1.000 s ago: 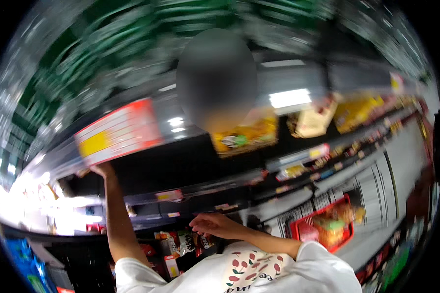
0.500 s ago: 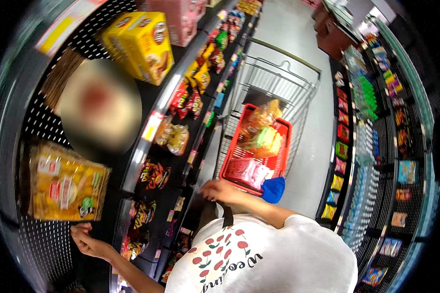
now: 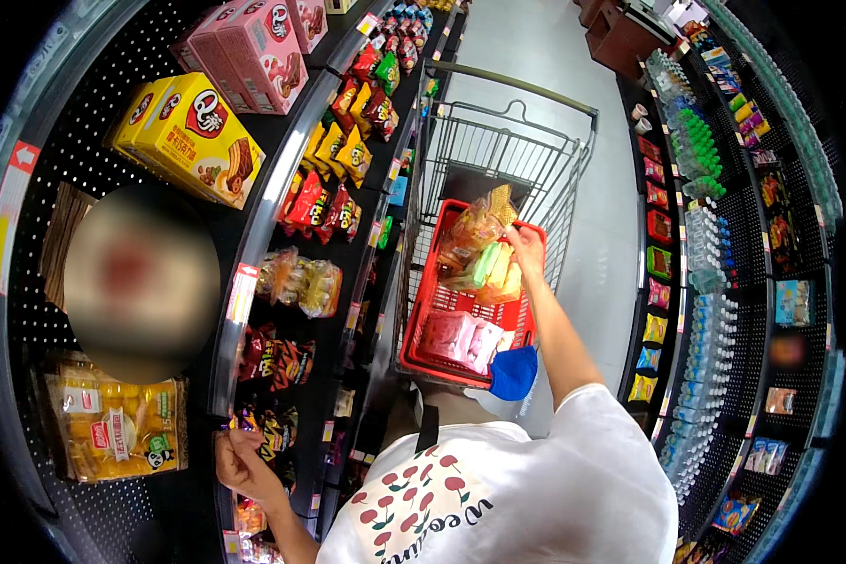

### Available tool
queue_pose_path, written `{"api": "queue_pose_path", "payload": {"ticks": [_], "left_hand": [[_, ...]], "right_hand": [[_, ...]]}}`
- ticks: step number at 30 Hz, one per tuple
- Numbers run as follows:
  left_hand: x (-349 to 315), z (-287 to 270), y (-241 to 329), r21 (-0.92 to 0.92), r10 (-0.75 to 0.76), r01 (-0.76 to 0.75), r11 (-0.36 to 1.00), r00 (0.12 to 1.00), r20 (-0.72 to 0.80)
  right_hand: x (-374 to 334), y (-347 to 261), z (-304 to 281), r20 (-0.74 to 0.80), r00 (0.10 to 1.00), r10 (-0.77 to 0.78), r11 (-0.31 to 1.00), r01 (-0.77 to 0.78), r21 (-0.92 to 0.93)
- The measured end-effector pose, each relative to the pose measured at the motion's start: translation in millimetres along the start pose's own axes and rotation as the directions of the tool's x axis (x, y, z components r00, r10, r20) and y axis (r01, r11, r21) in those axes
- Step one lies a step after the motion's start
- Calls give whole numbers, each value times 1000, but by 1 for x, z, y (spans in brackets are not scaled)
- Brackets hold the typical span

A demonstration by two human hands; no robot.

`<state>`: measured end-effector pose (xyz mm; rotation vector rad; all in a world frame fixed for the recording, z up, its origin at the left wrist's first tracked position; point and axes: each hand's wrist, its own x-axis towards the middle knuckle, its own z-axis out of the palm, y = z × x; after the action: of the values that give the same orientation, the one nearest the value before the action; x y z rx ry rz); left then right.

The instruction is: The person wipes a supermarket shelf with a blue cloth, then repeatedly picks packaged snacks from a red shopping basket and places them onto the shelf. The person also wipes the shelf surface between placements.

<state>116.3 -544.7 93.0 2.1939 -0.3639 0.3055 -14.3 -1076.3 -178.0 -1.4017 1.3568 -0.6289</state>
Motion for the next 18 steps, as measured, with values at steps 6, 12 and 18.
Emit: {"api": "queue_pose_path", "payload": {"ticks": [6, 12, 18], "left_hand": [[-21, 11, 1, -82, -136, 135, 987, 991, -6], [-35, 16, 5, -86, -188, 187, 979, 982, 1], [-47, 22, -3, -161, -231, 228, 960, 973, 6]], "right_hand": [[91, 7, 19, -185, 969, -164, 868, 52, -494], [105, -4, 41, -99, 989, -108, 762, 18, -648], [114, 25, 39, 46, 981, -190, 747, 175, -641]]}}
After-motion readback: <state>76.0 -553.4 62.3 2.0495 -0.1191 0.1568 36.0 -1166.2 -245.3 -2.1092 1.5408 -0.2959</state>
